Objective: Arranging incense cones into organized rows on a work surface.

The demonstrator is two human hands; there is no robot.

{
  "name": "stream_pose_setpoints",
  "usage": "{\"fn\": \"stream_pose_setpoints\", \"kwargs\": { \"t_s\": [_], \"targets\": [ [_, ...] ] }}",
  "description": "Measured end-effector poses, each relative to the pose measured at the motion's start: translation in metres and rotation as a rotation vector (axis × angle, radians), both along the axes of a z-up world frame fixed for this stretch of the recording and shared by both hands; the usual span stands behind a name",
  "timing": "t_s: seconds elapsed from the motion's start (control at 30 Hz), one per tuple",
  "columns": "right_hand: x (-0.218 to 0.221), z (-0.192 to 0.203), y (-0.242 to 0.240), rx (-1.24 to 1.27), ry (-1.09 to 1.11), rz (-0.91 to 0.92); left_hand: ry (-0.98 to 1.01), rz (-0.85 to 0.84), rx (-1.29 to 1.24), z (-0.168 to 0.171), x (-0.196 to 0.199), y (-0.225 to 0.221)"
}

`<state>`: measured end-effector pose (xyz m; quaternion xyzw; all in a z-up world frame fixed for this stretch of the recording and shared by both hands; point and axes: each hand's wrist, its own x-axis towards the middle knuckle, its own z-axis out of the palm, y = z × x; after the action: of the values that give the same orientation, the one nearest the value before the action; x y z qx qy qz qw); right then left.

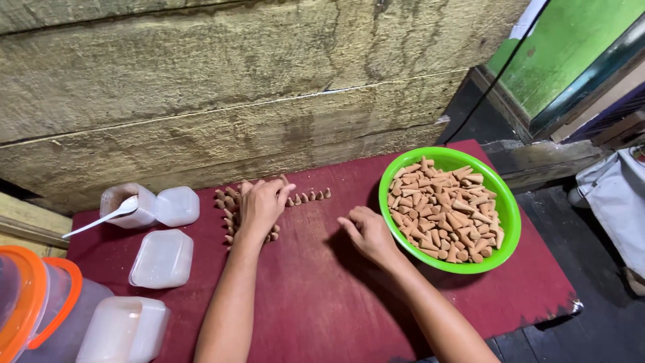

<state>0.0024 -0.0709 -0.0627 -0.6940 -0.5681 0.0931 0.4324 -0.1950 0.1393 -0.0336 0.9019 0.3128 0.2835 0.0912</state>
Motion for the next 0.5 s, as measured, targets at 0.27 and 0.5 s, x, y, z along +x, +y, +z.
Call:
{"fn": "stream_pose_setpoints", "kwargs": {
  "t_s": [0.27, 0.5],
  "targets": [
    [0.005, 0.067, -0.106, 0.057, -0.006, 0.085, -0.012, -0.191, -0.085, 0.005, 0.026, -0.059],
    [0.122, 0.052, -0.179, -0.108, -0.370, -0.561, -0.228, -0.424, -0.144, 0.012, 0.091, -0.133]
  ]
}}
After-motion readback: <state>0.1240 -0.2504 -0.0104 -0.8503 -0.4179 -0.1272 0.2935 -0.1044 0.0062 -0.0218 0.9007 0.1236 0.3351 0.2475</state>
